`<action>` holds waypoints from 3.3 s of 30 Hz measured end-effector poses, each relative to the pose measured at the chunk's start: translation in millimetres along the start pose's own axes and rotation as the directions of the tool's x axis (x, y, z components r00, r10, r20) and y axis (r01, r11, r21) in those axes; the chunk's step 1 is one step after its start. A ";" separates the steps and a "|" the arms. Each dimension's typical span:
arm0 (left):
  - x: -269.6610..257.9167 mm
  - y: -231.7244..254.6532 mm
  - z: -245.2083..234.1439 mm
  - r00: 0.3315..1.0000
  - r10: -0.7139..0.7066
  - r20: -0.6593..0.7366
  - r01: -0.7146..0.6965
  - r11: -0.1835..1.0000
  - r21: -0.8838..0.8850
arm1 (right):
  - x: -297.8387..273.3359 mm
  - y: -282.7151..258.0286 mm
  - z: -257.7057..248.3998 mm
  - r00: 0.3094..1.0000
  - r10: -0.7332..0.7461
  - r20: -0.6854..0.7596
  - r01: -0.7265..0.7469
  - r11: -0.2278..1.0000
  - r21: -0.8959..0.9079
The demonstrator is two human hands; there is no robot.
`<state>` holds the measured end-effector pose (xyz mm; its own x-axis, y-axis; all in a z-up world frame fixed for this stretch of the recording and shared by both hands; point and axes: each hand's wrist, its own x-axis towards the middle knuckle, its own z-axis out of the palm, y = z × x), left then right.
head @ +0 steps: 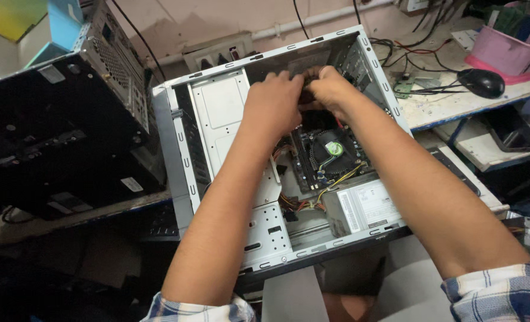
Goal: The person works inside an open desktop computer case, manipulating and connecting internal wires to the motherboard. They handle several small connectors and cables with both hands, focusing on the area near the CPU fan and power supply.
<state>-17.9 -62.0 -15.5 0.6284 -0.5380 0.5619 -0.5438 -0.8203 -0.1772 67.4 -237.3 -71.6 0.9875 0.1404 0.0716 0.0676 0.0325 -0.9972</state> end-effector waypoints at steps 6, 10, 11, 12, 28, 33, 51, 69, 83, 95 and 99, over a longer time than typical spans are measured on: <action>-1.8 -21.6 -29.1 0.991 0.017 -0.130 -0.061 0.936 -0.346 | -6.2 -7.0 8.5 0.997 -0.073 -0.017 0.071 0.993 -0.094; -5.3 -44.6 -49.3 0.937 0.007 -0.348 -0.188 0.852 -0.488 | -14.3 -9.3 13.7 0.949 -0.313 0.042 0.289 0.807 -0.515; -6.8 -50.2 -52.4 0.928 -0.029 -0.372 -0.190 0.821 -0.539 | -16.1 -8.4 14.0 0.914 -0.397 0.085 0.350 0.666 -0.659; -8.2 -56.2 -54.7 0.906 -0.028 -0.422 -0.229 0.806 -0.546 | -16.7 -7.4 14.1 0.891 -0.443 0.104 0.387 0.617 -0.685; -14.8 -79.1 -31.6 0.870 -0.168 -0.463 -0.151 0.804 -0.575 | -10.8 4.0 27.7 0.828 -0.560 0.008 0.347 0.502 -0.793; -16.1 -76.1 -33.6 0.869 -0.131 -0.477 -0.184 0.809 -0.558 | -22.4 -15.2 23.9 0.904 -0.400 0.149 0.383 0.604 -0.699; -16.2 -77.2 -23.9 0.885 -0.118 -0.450 -0.177 0.809 -0.560 | -20.9 -13.0 13.8 0.887 -0.264 0.380 0.453 0.659 -0.600; -16.1 -77.6 -22.3 0.891 -0.108 -0.442 -0.179 0.809 -0.560 | -41.4 -30.9 20.2 0.884 -0.119 0.453 0.441 0.536 -0.720; -16.4 -80.9 -15.0 0.869 -0.039 -0.493 -0.273 0.793 -0.545 | -13.5 -12.8 13.1 0.961 -0.241 0.138 0.268 0.936 -0.229; -19.6 -77.1 -16.0 0.898 -0.071 -0.435 -0.204 0.807 -0.554 | -27.7 -19.7 16.1 0.926 -0.194 0.324 0.347 0.775 -0.527; -20.5 -77.0 -16.3 0.898 -0.071 -0.435 -0.204 0.808 -0.552 | -34.7 -23.3 18.3 0.894 -0.186 0.407 0.429 0.614 -0.662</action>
<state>2.0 15.4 -0.3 0.3609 -0.3403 0.8683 -0.8748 -0.4463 0.1887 29.0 -224.8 -50.5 0.8124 0.5227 0.2586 0.5598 -0.5747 -0.5970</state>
